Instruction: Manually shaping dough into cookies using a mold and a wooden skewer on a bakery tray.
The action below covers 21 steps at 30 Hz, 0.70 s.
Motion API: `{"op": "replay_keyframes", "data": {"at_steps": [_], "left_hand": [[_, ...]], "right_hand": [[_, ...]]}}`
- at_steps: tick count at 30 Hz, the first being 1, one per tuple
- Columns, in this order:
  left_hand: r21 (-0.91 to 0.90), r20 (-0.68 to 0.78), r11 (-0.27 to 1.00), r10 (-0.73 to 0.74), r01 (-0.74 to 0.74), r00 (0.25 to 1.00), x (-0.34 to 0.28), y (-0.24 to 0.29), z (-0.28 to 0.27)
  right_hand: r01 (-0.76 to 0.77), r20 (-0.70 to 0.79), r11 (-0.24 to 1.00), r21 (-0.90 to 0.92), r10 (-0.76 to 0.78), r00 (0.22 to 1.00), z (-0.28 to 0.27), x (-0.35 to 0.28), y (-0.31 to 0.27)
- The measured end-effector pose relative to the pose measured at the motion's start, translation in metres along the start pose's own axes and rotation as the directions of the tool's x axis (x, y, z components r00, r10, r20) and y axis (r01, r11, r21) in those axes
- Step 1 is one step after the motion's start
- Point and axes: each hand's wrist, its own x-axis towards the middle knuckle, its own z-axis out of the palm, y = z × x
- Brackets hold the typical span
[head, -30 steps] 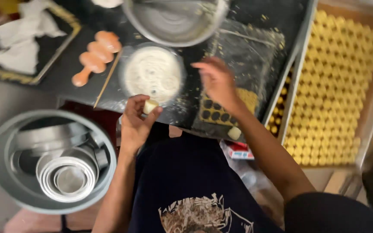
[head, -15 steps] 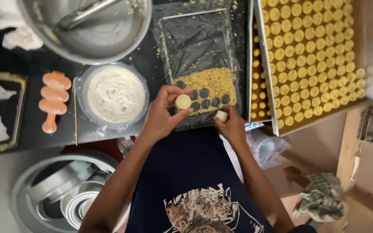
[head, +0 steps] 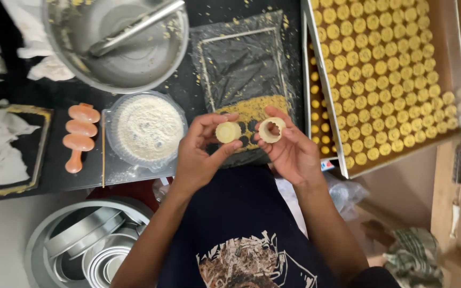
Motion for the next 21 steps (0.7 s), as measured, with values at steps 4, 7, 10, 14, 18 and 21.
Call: {"op": "replay_keyframes", "data": {"at_steps": [4,7,10,14,18,21], "left_hand": [[-0.182,-0.062,0.979,0.084,-0.094,0.995,-0.013,0.015,0.000],[-0.099,-0.070,0.967,0.228,-0.235,0.971,-0.018,0.032,0.001],[0.068,-0.046,0.945,0.323,-0.320,0.945,-0.019,0.038,0.002],[0.223,-0.001,0.888,0.413,-0.403,0.911,-0.015,0.039,0.001],[0.265,0.028,0.859,0.448,-0.439,0.894,-0.012,0.033,0.002],[0.367,0.039,0.818,0.462,-0.442,0.886,-0.011,0.031,0.002]], "right_hand": [[-0.062,0.068,0.998,-0.001,0.062,0.996,0.019,0.011,0.009],[-0.087,0.062,0.996,0.011,0.087,0.994,0.028,0.016,0.017],[-0.048,0.125,0.998,-0.049,0.054,0.991,0.035,0.016,0.023],[-0.008,0.102,0.991,-0.131,0.021,0.995,0.046,0.014,0.026],[0.044,0.057,0.971,-0.235,-0.031,0.998,0.064,0.013,0.026],[0.061,0.078,0.965,-0.254,-0.043,0.996,0.049,0.010,0.028]]}}
